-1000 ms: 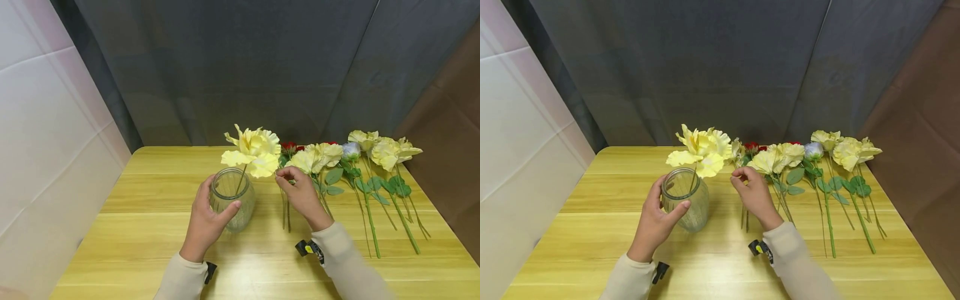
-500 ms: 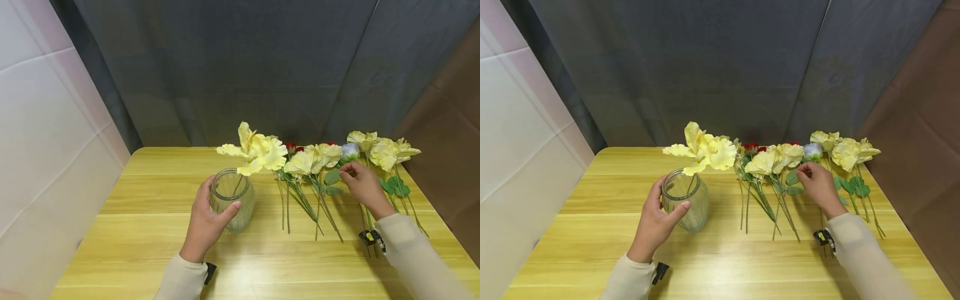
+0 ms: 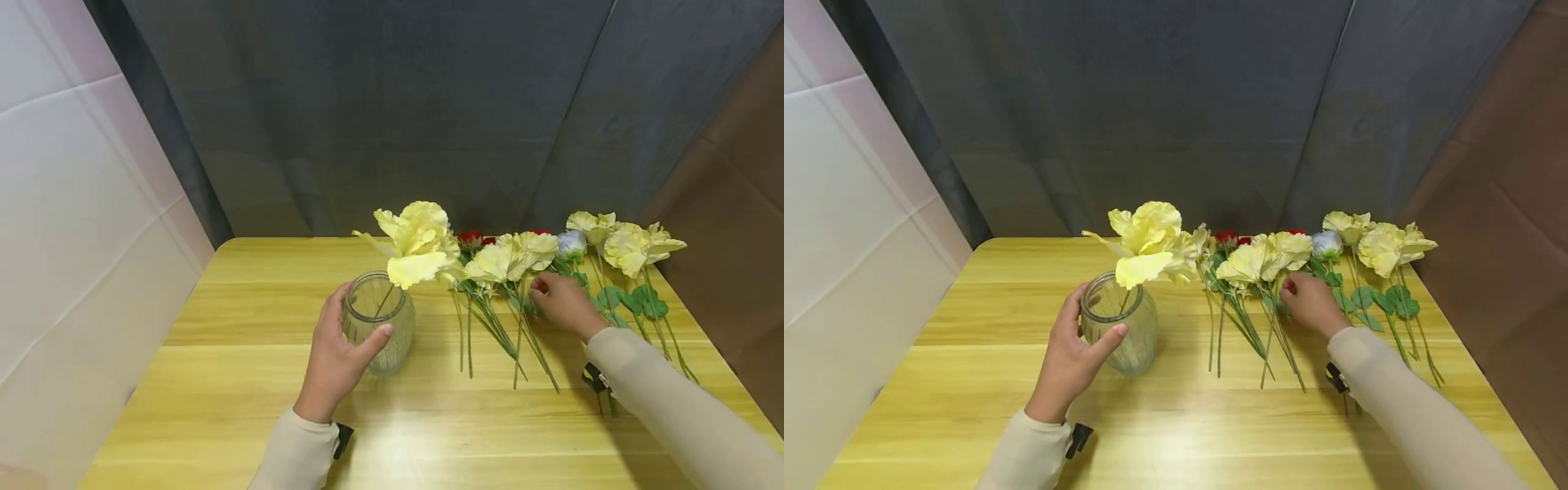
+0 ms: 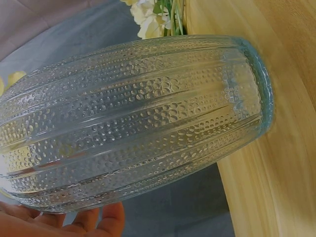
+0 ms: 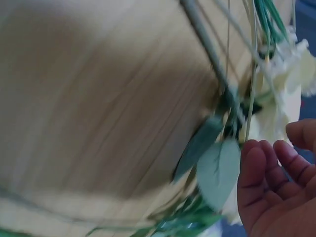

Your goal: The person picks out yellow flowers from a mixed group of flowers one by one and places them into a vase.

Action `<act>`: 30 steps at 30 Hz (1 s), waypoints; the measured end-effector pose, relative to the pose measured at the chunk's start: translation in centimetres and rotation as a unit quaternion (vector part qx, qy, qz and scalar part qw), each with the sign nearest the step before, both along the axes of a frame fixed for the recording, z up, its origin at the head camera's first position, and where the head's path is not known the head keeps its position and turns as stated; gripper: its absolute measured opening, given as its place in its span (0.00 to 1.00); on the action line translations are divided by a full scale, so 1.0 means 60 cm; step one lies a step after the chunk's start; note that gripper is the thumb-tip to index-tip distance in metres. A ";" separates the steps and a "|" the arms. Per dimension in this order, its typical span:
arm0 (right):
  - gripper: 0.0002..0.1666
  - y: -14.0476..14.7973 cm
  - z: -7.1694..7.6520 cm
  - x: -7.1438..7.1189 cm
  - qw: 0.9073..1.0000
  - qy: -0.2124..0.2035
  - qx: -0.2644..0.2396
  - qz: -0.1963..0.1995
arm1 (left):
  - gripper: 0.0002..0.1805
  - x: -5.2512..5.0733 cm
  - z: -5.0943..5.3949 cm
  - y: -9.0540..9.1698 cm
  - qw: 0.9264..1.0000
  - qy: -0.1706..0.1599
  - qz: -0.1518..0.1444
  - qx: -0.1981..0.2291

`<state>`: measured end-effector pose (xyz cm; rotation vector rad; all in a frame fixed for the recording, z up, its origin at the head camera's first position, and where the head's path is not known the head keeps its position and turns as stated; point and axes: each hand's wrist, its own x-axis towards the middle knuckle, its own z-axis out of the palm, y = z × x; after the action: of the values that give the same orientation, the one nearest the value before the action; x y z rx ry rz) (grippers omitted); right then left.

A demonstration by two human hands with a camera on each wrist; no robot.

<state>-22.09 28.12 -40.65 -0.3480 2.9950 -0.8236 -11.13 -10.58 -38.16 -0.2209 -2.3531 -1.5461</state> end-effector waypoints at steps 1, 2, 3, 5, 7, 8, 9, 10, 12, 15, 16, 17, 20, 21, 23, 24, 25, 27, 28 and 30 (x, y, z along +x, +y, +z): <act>0.06 -0.008 -0.002 -0.003 1.000 -0.001 0.000 0.006 | 0.45 0.000 0.000 0.000 1.000 0.000 0.000 0.000; 0.06 -0.016 -0.003 -0.005 1.000 -0.006 -0.002 0.011 | 0.45 -0.001 0.000 0.000 1.000 0.000 0.000 0.001; 0.06 -0.024 -0.005 -0.007 1.000 -0.013 0.000 0.015 | 0.45 -0.001 0.000 0.000 1.000 -0.001 -0.001 0.002; 0.06 -0.037 -0.009 -0.011 0.999 -0.028 0.008 0.026 | 0.44 -0.001 0.000 0.000 1.000 -0.001 -0.001 0.003; 0.06 -0.047 -0.012 -0.014 0.998 -0.043 0.021 0.032 | 0.44 -0.001 0.000 0.000 1.000 0.000 -0.002 0.004; 0.05 -0.051 -0.014 -0.015 0.998 -0.048 0.029 0.034 | 0.44 -0.001 0.000 0.000 1.000 0.001 -0.004 0.005; 0.05 -0.054 -0.015 -0.016 0.997 -0.049 0.037 0.038 | 0.44 0.000 0.000 0.000 1.000 0.001 -0.005 0.005; 0.05 -0.056 -0.016 -0.017 0.997 -0.048 0.045 0.040 | 0.44 0.000 0.000 0.000 1.000 0.002 -0.005 0.005; 0.04 -0.059 -0.019 -0.019 0.997 -0.048 0.054 0.039 | 0.44 0.000 -0.002 0.000 1.000 0.004 -0.006 0.005; 0.04 -0.058 -0.023 -0.021 0.996 -0.046 0.060 0.041 | 0.44 0.000 -0.004 0.001 1.000 0.006 -0.005 0.005; 0.04 -0.057 -0.024 -0.022 0.996 -0.044 0.062 0.042 | 0.44 0.000 -0.003 0.001 1.000 0.006 -0.005 0.005; 0.04 -0.056 -0.024 -0.022 0.996 -0.044 0.061 0.044 | 0.44 0.000 -0.003 0.000 1.000 0.006 -0.004 0.005; 0.04 -0.053 -0.023 -0.022 0.996 -0.054 0.051 0.048 | 0.44 -0.001 -0.004 0.000 1.000 0.006 -0.003 0.004; 0.04 -0.052 -0.022 -0.023 0.996 -0.060 0.043 0.048 | 0.44 -0.001 -0.004 0.000 1.000 0.006 -0.003 0.004; 0.04 -0.048 -0.019 -0.023 0.996 -0.076 0.021 0.045 | 0.44 -0.002 -0.004 0.000 1.000 0.008 -0.003 0.004; 0.05 -0.047 -0.017 -0.023 0.996 -0.084 0.009 0.042 | 0.44 -0.003 -0.004 -0.001 1.000 0.008 -0.004 0.004; 0.06 -0.045 -0.015 -0.023 0.995 -0.091 -0.003 0.039 | 0.44 -0.003 -0.004 -0.001 1.000 0.009 -0.003 0.004; 0.07 -0.042 -0.011 -0.022 0.994 -0.100 -0.027 0.031 | 0.43 -0.003 -0.003 -0.001 1.000 0.008 -0.002 0.004; 0.08 -0.040 -0.009 -0.021 0.994 -0.100 -0.034 0.028 | 0.43 -0.003 -0.004 0.000 1.000 0.008 -0.001 0.005; 0.09 -0.038 -0.005 -0.018 0.994 -0.099 -0.047 0.024 | 0.43 -0.003 -0.005 -0.001 1.000 0.008 -0.003 0.007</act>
<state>-23.17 25.86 -40.94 -0.3175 2.7611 -0.9379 -11.28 -10.62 -38.44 -0.2361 -2.3307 -1.5561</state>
